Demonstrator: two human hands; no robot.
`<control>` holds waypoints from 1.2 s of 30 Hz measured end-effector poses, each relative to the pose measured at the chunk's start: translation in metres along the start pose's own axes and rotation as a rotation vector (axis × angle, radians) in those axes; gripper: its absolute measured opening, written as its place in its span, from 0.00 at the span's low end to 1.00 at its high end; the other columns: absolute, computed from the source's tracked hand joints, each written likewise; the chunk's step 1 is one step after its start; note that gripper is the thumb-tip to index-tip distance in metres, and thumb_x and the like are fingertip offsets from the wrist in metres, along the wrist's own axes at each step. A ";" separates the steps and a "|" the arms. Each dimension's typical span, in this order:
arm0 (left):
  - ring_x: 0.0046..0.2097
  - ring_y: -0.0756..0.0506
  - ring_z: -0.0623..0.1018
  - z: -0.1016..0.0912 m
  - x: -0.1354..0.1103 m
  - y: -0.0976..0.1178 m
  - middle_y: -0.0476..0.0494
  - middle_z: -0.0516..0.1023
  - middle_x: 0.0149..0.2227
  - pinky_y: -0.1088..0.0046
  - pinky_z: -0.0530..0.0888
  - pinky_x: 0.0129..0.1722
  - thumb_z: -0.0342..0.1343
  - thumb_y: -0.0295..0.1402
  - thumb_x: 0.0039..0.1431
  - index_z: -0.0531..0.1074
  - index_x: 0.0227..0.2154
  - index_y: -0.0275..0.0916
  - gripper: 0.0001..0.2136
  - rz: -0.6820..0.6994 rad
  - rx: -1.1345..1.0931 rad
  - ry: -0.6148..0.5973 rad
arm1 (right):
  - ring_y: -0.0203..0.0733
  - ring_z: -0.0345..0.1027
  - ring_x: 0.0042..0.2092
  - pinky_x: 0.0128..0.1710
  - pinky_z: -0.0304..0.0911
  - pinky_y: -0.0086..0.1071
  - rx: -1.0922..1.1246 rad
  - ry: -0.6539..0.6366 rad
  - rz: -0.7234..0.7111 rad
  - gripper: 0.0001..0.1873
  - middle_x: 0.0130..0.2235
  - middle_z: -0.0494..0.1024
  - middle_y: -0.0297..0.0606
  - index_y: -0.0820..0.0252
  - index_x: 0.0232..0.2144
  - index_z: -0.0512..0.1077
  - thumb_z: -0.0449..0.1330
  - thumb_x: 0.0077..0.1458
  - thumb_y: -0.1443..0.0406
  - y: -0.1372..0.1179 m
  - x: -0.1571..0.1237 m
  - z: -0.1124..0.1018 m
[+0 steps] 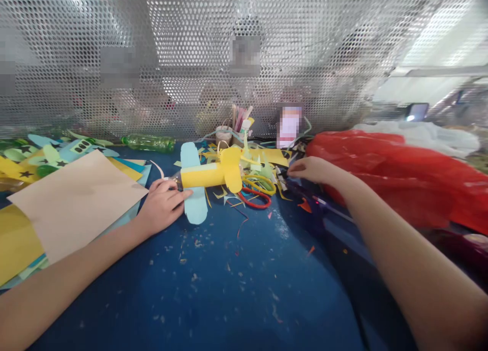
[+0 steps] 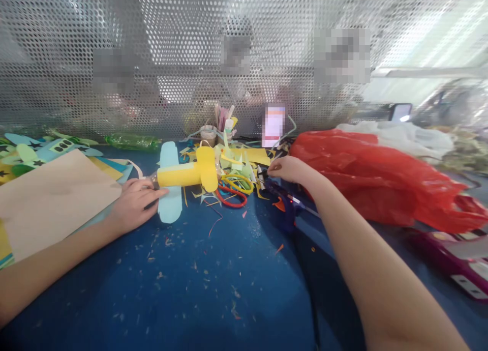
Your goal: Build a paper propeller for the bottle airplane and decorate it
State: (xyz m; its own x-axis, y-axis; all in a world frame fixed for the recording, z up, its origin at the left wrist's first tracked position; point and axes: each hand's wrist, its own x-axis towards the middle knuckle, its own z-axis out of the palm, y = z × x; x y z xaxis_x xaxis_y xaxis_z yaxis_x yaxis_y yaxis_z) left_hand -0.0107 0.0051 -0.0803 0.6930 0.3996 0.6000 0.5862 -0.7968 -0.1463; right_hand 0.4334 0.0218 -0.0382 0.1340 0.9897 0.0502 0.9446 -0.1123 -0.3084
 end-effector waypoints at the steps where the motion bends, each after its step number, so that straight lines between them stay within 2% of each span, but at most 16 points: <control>1: 0.42 0.40 0.74 0.001 -0.001 0.000 0.45 0.80 0.28 0.58 0.66 0.47 0.49 0.27 0.62 0.76 0.45 0.42 0.13 -0.004 -0.003 -0.007 | 0.41 0.72 0.26 0.31 0.65 0.31 0.000 -0.010 -0.002 0.03 0.23 0.79 0.34 0.57 0.22 0.78 0.64 0.43 0.68 0.001 0.001 0.001; 7: 0.43 0.40 0.75 0.003 -0.002 -0.002 0.44 0.80 0.28 0.56 0.66 0.48 0.49 0.28 0.61 0.76 0.45 0.42 0.13 -0.019 -0.019 -0.035 | 0.42 0.75 0.31 0.35 0.67 0.30 -0.024 -0.049 -0.015 0.11 0.29 0.82 0.34 0.57 0.35 0.80 0.60 0.48 0.66 -0.001 0.002 0.006; 14: 0.43 0.42 0.75 0.000 -0.001 0.000 0.45 0.82 0.34 0.58 0.66 0.48 0.50 0.29 0.63 0.77 0.44 0.44 0.12 -0.031 -0.073 0.002 | 0.48 0.75 0.39 0.40 0.65 0.33 -0.098 0.014 -0.027 0.10 0.36 0.83 0.39 0.56 0.30 0.80 0.59 0.51 0.64 -0.004 0.000 0.010; 21: 0.41 0.42 0.75 -0.001 0.000 0.001 0.45 0.82 0.32 0.59 0.67 0.47 0.50 0.30 0.63 0.78 0.42 0.45 0.12 0.013 -0.080 0.019 | 0.45 0.72 0.30 0.31 0.61 0.33 -0.130 0.010 0.014 0.17 0.27 0.81 0.41 0.58 0.22 0.78 0.60 0.51 0.53 -0.008 0.002 0.015; 29: 0.42 0.41 0.75 -0.001 0.000 0.002 0.45 0.82 0.31 0.57 0.67 0.47 0.49 0.31 0.64 0.79 0.43 0.46 0.13 -0.007 -0.123 -0.021 | 0.40 0.66 0.23 0.25 0.56 0.32 -0.126 -0.004 0.073 0.19 0.17 0.73 0.37 0.57 0.12 0.72 0.63 0.48 0.54 -0.009 0.005 0.017; 36: 0.41 0.42 0.75 0.001 0.001 0.001 0.44 0.81 0.31 0.59 0.69 0.45 0.49 0.30 0.64 0.79 0.41 0.42 0.13 0.062 -0.074 0.014 | 0.37 0.59 0.19 0.24 0.52 0.32 -0.088 -0.020 0.106 0.27 0.11 0.64 0.34 0.57 0.06 0.66 0.64 0.48 0.52 -0.014 0.002 0.015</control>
State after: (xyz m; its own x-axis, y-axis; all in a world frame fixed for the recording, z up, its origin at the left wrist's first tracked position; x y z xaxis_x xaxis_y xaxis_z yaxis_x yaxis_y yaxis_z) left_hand -0.0089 0.0051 -0.0804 0.7211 0.3425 0.6023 0.5090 -0.8516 -0.1251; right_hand 0.4162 0.0271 -0.0476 0.2298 0.9732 0.0026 0.9481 -0.2233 -0.2266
